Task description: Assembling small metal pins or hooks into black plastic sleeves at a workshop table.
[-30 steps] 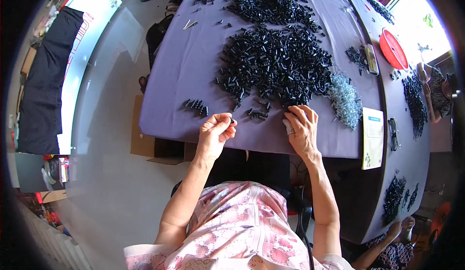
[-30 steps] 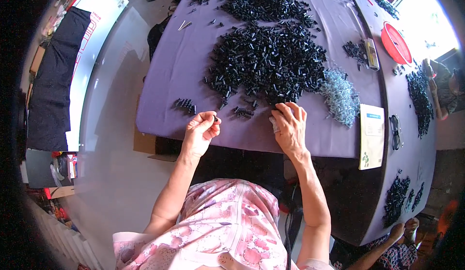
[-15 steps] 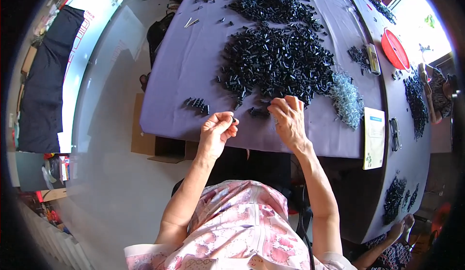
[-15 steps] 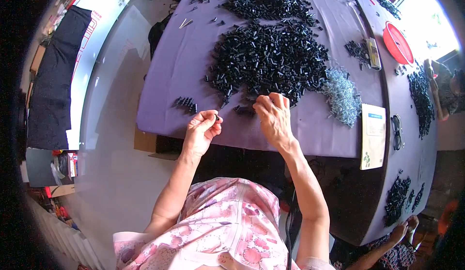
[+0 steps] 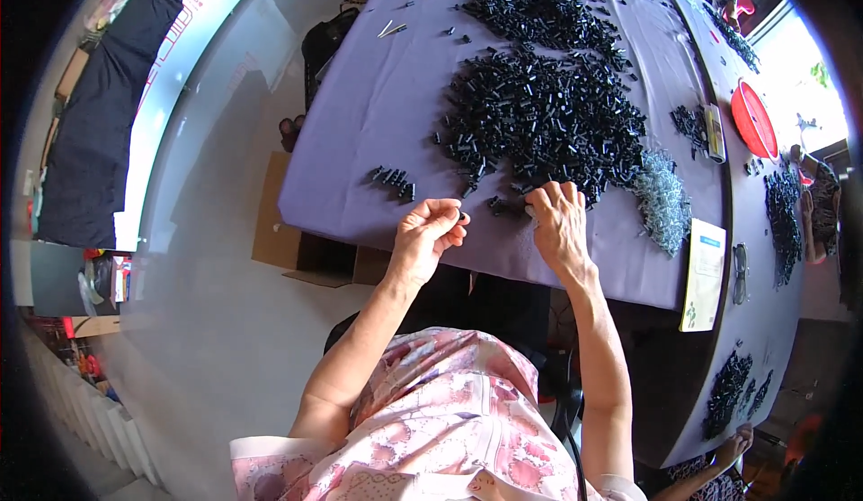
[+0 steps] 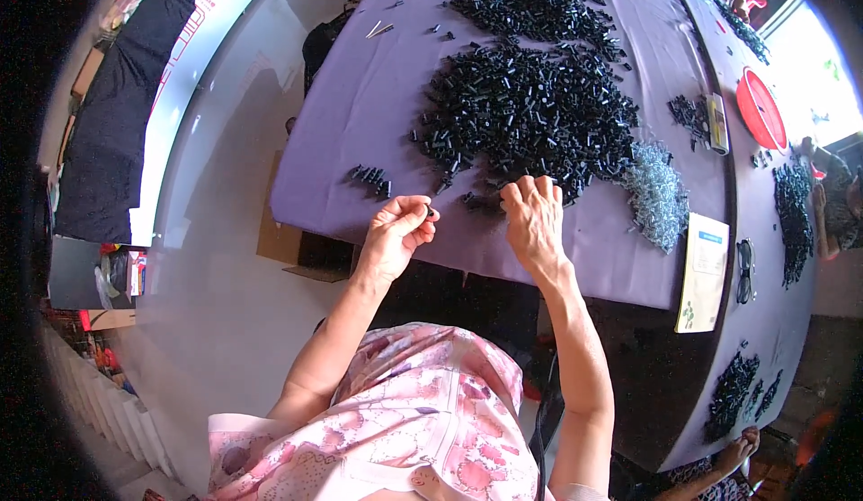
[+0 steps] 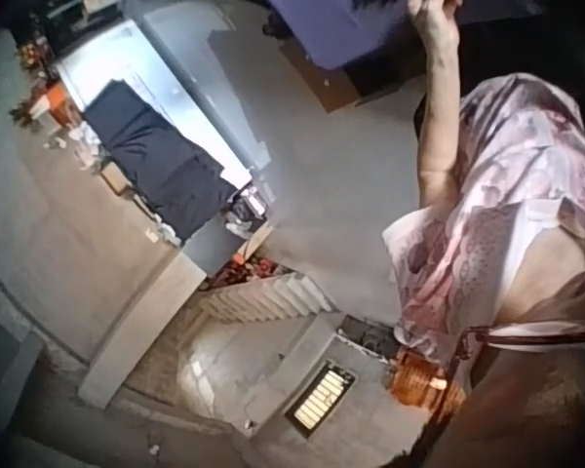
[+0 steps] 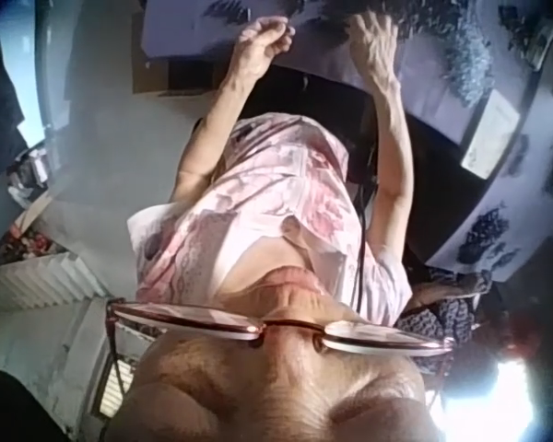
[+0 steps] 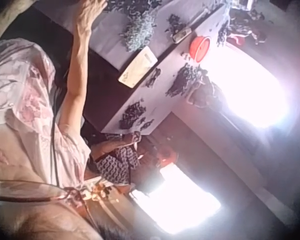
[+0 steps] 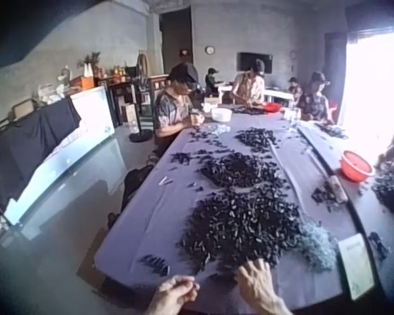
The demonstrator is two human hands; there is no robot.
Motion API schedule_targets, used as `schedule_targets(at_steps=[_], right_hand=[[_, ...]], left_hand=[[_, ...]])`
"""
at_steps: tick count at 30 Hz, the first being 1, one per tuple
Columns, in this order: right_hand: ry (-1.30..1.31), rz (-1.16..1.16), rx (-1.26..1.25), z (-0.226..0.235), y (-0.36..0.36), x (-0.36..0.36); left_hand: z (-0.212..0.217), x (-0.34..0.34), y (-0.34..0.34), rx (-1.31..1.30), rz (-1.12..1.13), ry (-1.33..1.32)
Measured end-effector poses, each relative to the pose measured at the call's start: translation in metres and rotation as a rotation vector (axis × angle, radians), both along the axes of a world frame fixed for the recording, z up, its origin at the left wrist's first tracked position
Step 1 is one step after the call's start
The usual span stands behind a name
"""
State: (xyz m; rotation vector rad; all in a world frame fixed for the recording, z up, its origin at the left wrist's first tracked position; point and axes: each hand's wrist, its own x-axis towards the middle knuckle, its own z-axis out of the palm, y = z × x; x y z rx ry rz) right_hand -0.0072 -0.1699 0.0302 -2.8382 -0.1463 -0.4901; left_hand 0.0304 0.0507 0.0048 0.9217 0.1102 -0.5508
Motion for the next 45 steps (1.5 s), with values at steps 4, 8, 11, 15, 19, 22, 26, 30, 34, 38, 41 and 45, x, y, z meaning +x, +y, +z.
schedule_targets(at_steps=[4, 8, 11, 15, 19, 22, 26, 30, 34, 38, 41, 45], right_hand=[[-0.059, -0.02, 0.137, 0.004, 0.007, -0.012], [0.068, 0.037, 0.843, 0.008, 0.035, -0.031], [0.183, -0.003, 1.336, 0.014, 0.054, -0.045], [0.155, -0.05, 1.389, 0.01, 0.059, -0.051], [0.141, -0.032, 1.359, 0.006, 0.061, -0.052], [0.129, -0.05, 1.404, 0.006, 0.062, -0.051], [0.138, -0.069, 1.458, 0.004, 0.06, -0.052], [0.153, -0.089, 1.515, 0.004, 0.061, -0.052], [0.157, -0.07, 1.619, -0.003, 0.059, -0.051], [0.187, -0.107, 1.811, 0.001, 0.06, -0.052], [0.205, -0.111, 1.903, 0.003, 0.06, -0.053], [0.237, -0.072, 2.017, -0.004, 0.057, -0.053]], left_hand=[[0.003, -0.001, -0.002, 0.025, -0.003, 0.001], [0.003, -0.009, -0.009, -0.008, -0.018, 0.002], [0.006, -0.016, -0.02, -0.043, -0.044, 0.019], [0.011, -0.019, -0.026, -0.04, -0.035, 0.019], [0.011, -0.023, -0.03, -0.09, -0.053, 0.0], [0.011, -0.026, -0.032, -0.115, -0.059, -0.013], [0.007, -0.028, -0.033, -0.124, -0.057, -0.031], [0.01, -0.031, -0.032, -0.098, -0.047, -0.025], [0.012, -0.03, -0.033, -0.093, -0.04, -0.028], [0.013, -0.033, -0.036, -0.06, -0.018, -0.031], [0.013, -0.033, -0.036, -0.074, -0.024, -0.05], [0.015, -0.033, -0.037, -0.061, -0.029, -0.066]])
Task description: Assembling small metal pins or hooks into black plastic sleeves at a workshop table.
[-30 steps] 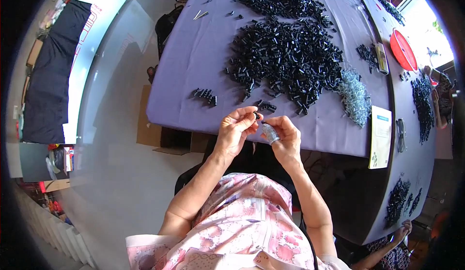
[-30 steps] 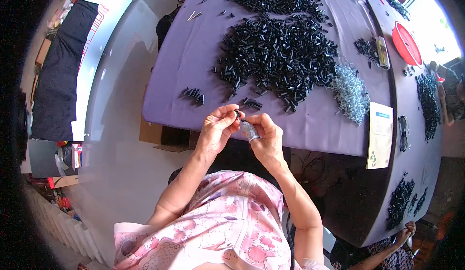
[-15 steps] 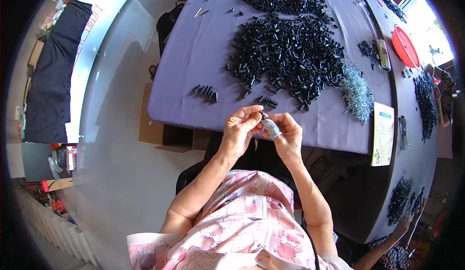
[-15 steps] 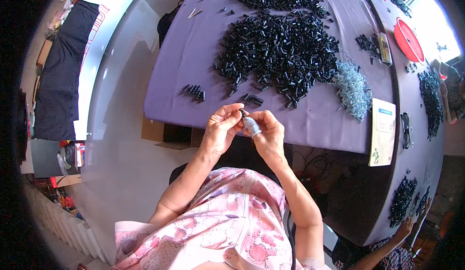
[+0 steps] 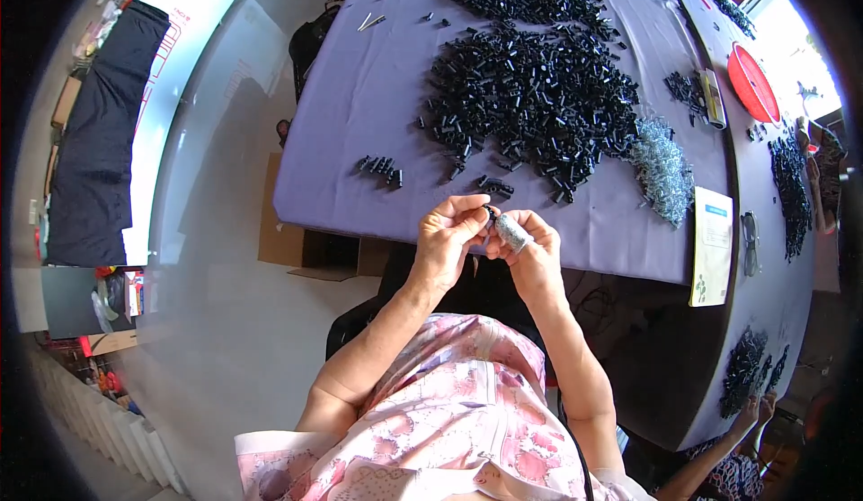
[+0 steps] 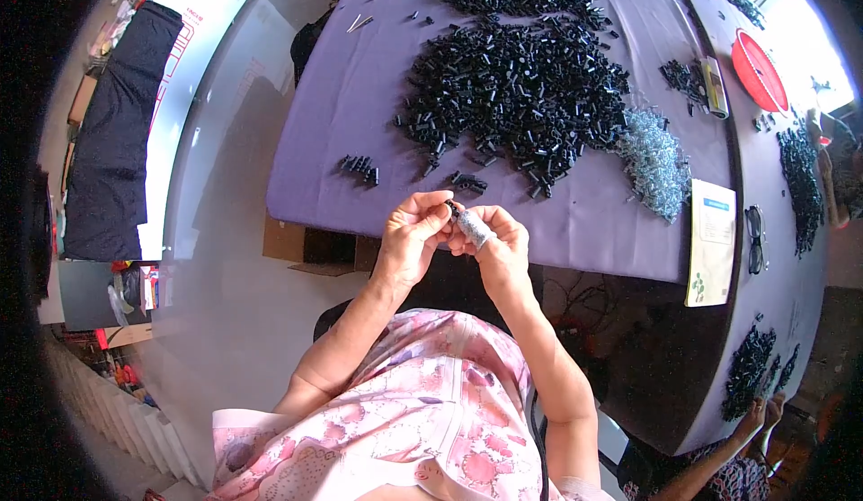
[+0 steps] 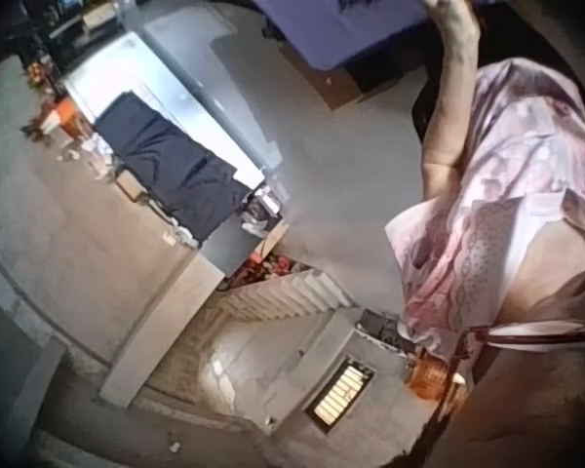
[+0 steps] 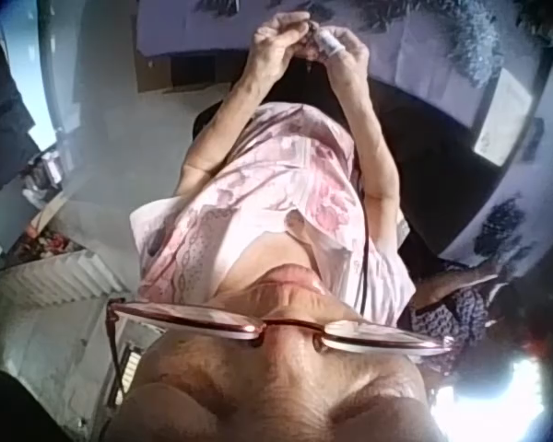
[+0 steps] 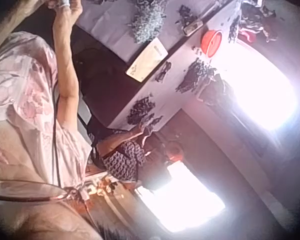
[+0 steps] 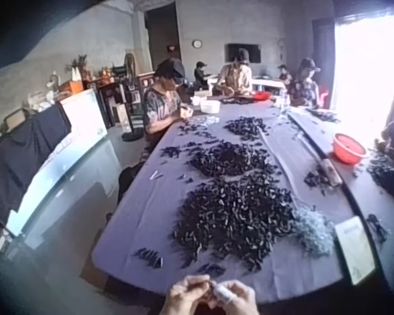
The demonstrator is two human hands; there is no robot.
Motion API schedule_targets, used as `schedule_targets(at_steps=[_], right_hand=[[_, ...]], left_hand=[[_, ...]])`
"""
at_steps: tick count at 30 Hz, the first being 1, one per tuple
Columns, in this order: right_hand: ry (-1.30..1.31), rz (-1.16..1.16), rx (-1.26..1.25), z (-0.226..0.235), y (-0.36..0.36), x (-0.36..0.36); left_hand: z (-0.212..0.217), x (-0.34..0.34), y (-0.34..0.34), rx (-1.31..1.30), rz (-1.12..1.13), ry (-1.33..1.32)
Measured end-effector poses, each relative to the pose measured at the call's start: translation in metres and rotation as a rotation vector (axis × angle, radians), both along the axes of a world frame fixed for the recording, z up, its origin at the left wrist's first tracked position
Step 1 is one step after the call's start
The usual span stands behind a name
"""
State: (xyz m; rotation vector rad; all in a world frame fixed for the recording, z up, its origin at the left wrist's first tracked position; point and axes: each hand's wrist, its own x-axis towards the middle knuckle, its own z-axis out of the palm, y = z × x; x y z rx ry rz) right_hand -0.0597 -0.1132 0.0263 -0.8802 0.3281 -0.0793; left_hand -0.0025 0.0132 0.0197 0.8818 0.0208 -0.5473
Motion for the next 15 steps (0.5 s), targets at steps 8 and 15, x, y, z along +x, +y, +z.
schedule_targets(at_steps=[8, 15], right_hand=[[-0.012, -0.008, 0.15, 0.0037, 0.0028, 0.0003], [-0.007, -0.062, 0.041, 0.0031, 0.0029, -0.0009]], left_hand=[[0.0004, -0.0022, -0.0025, 0.059, 0.034, -0.156], [0.0023, -0.0094, -0.0097, 0.252, 0.108, -0.317]])
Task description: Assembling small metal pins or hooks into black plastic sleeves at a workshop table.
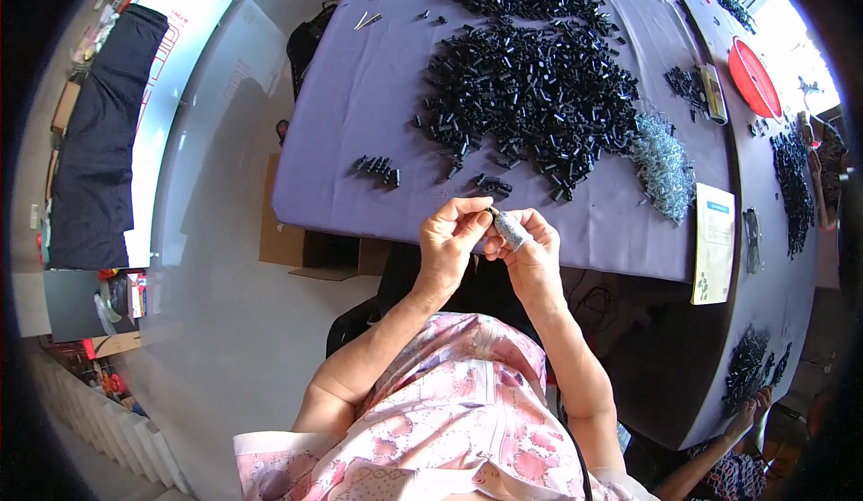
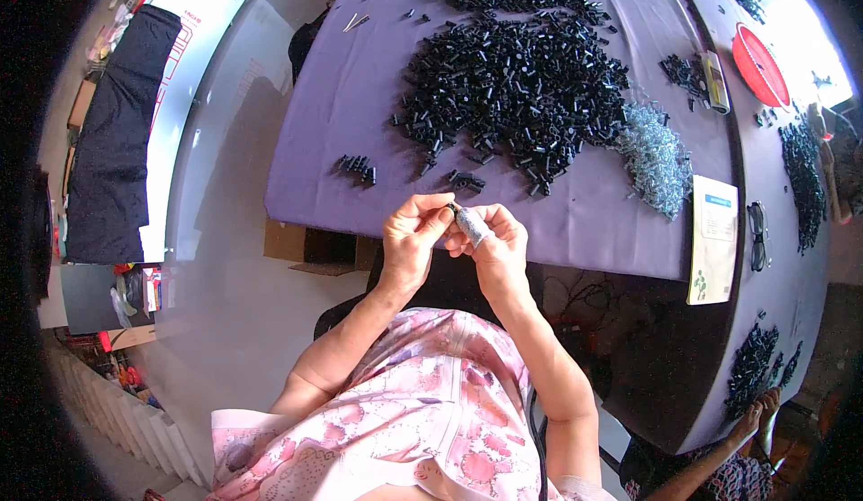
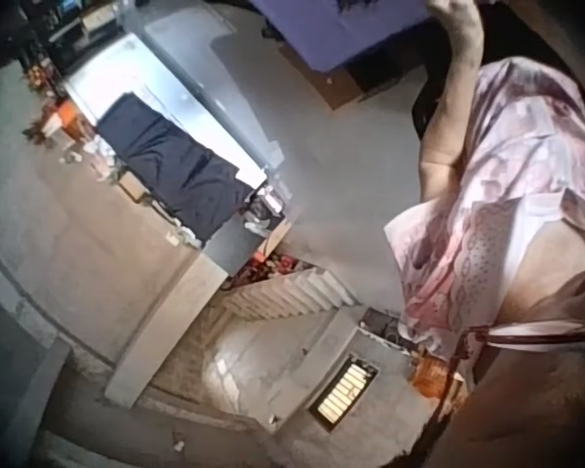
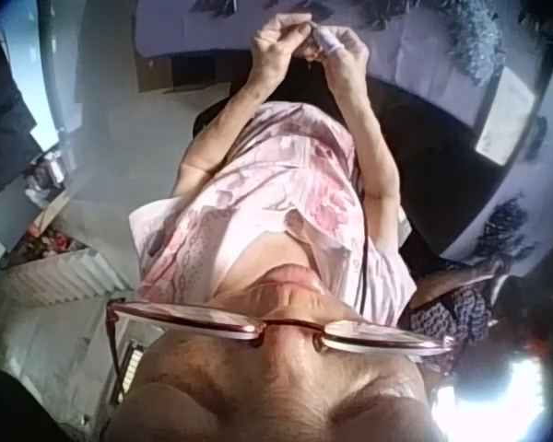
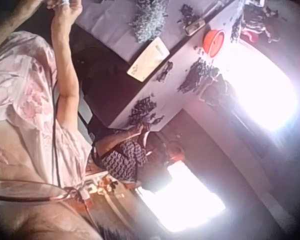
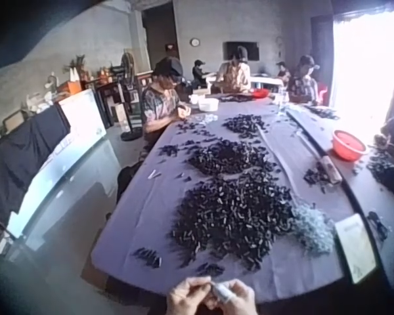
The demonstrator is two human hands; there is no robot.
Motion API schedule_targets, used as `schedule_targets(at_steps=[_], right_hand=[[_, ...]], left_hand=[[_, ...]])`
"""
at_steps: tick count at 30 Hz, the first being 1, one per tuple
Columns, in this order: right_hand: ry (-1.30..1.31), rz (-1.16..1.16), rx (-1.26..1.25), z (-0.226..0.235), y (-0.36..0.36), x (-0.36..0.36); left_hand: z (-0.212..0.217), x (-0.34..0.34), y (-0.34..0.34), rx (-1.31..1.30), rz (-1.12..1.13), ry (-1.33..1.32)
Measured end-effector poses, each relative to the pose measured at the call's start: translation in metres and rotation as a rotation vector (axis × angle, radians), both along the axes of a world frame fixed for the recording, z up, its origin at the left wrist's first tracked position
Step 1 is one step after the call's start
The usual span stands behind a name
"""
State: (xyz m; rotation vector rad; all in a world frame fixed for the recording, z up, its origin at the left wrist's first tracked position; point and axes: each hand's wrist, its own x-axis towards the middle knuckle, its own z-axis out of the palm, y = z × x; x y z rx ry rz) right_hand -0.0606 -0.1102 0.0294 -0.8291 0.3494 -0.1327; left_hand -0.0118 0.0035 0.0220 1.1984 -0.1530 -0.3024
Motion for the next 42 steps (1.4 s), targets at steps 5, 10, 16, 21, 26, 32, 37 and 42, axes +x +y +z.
schedule_targets(at_steps=[5, 10, 16, 21, 26, 32, 37, 42], right_hand=[[0.013, 0.004, -0.114, 0.003, 0.0, 0.0], [-0.056, 0.049, -0.199, -0.003, -0.01, -0.005], [-0.245, 0.199, -0.727, -0.002, -0.024, 0.0], [-0.322, 0.234, -0.792, 0.011, -0.027, 0.007], [-0.331, 0.175, -0.789, 0.005, -0.028, 0.006], [-0.296, 0.164, -0.79, 0.001, -0.026, 0.004], [-0.361, 0.139, -0.701, 0.008, -0.022, 0.004], [-0.362, 0.101, -0.771, 0.011, -0.032, 0.0]], left_hand=[[-0.006, 0.0, -0.001, -0.102, 0.014, 0.171], [-0.007, 0.005, 0.006, -0.299, -0.149, 0.378], [0.0, 0.004, 0.007, -0.303, -0.19, 0.385], [0.007, 0.001, 0.007, -0.314, -0.222, 0.411], [0.008, 0.0, 0.005, -0.396, -0.251, 0.559], [-0.009, 0.003, 0.011, -0.46, -0.319, 0.56], [0.0, 0.005, 0.015, -0.43, -0.322, 0.559], [0.007, 0.005, 0.003, -0.433, -0.357, 0.592]])
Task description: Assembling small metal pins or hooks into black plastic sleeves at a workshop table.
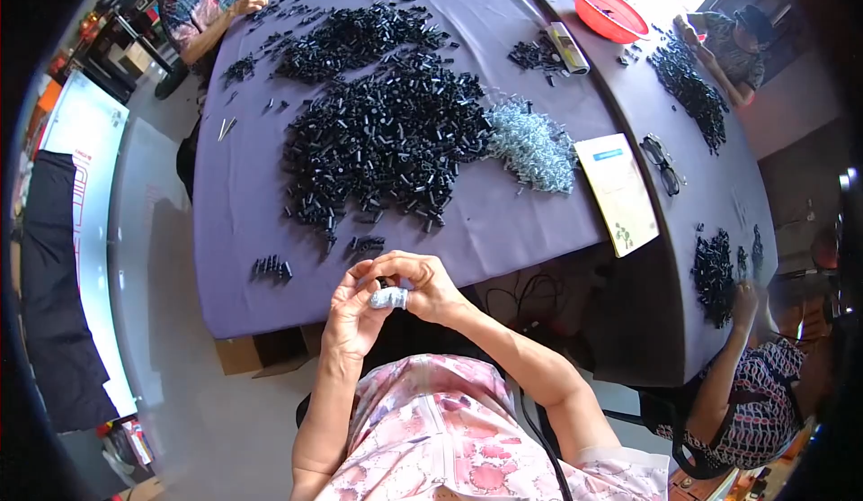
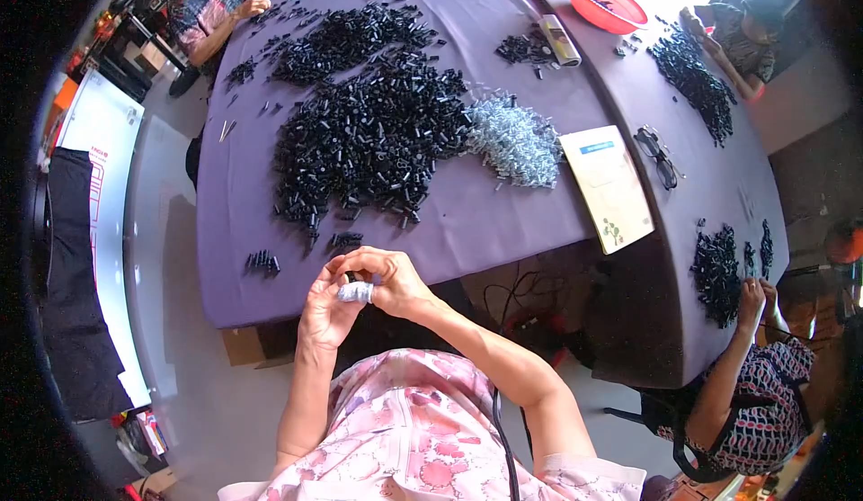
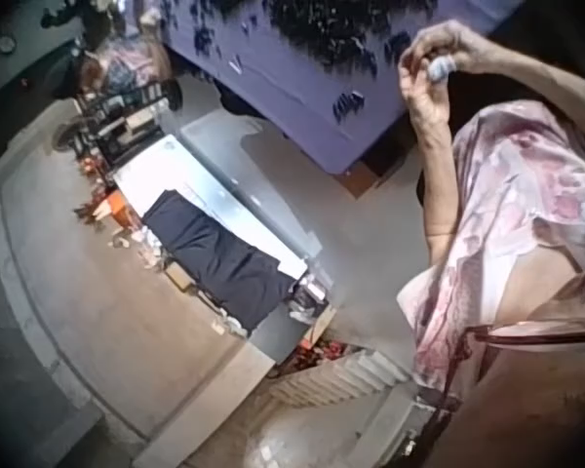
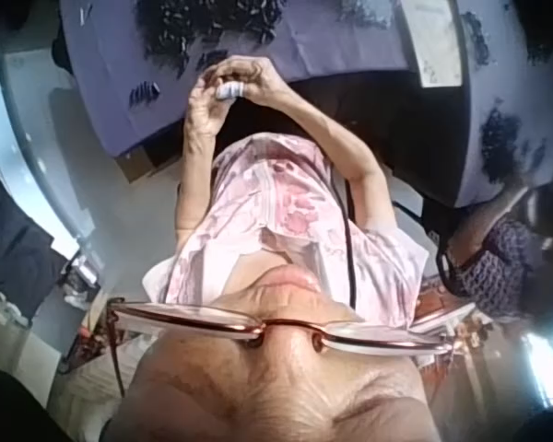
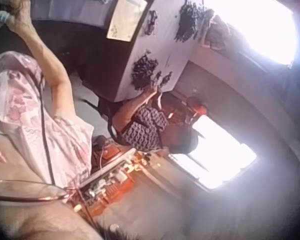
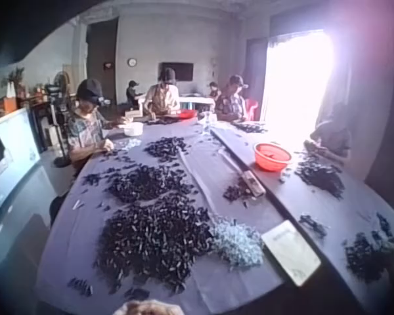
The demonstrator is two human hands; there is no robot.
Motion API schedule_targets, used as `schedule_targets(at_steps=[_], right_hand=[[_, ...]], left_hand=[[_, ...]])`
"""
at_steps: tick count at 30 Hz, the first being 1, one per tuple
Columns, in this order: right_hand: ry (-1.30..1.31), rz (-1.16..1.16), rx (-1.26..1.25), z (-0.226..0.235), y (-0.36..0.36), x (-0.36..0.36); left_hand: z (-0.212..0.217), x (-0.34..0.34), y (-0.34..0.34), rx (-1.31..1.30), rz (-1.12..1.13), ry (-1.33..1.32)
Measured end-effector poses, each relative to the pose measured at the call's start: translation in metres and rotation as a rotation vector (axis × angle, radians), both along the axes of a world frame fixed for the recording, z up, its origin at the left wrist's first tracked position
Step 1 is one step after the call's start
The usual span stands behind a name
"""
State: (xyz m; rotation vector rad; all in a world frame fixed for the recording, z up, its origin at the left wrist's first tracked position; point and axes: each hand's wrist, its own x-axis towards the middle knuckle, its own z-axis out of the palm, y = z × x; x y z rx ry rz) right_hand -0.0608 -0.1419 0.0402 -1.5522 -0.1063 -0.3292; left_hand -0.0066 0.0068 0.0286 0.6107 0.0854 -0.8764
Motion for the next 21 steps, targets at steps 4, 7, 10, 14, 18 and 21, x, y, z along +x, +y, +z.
schedule_targets(at_steps=[4, 7, 10, 14, 18, 21], right_hand=[[0.054, -0.061, -0.377, 0.016, -0.012, -0.008], [0.135, -0.277, -0.62, 0.027, -0.062, -0.026], [0.144, -0.655, -1.059, 0.009, -0.124, -0.037], [0.276, -0.613, -1.224, 0.004, -0.153, -0.038], [0.369, -0.621, -1.218, -0.01, -0.162, -0.037], [0.393, -0.606, -1.258, -0.009, -0.167, -0.035]], left_hand=[[0.005, 0.001, -0.002, 0.142, 0.045, -0.128], [0.008, 0.013, 0.016, 0.488, 0.146, -0.402], [-0.008, 0.031, 0.047, 0.875, 0.31, -0.818], [-0.007, 0.044, 0.063, 1.171, 0.378, -1.156], [-0.012, 0.052, 0.064, 1.359, 0.423, -1.409], [-0.014, 0.053, 0.065, 1.39, 0.479, -1.555]])
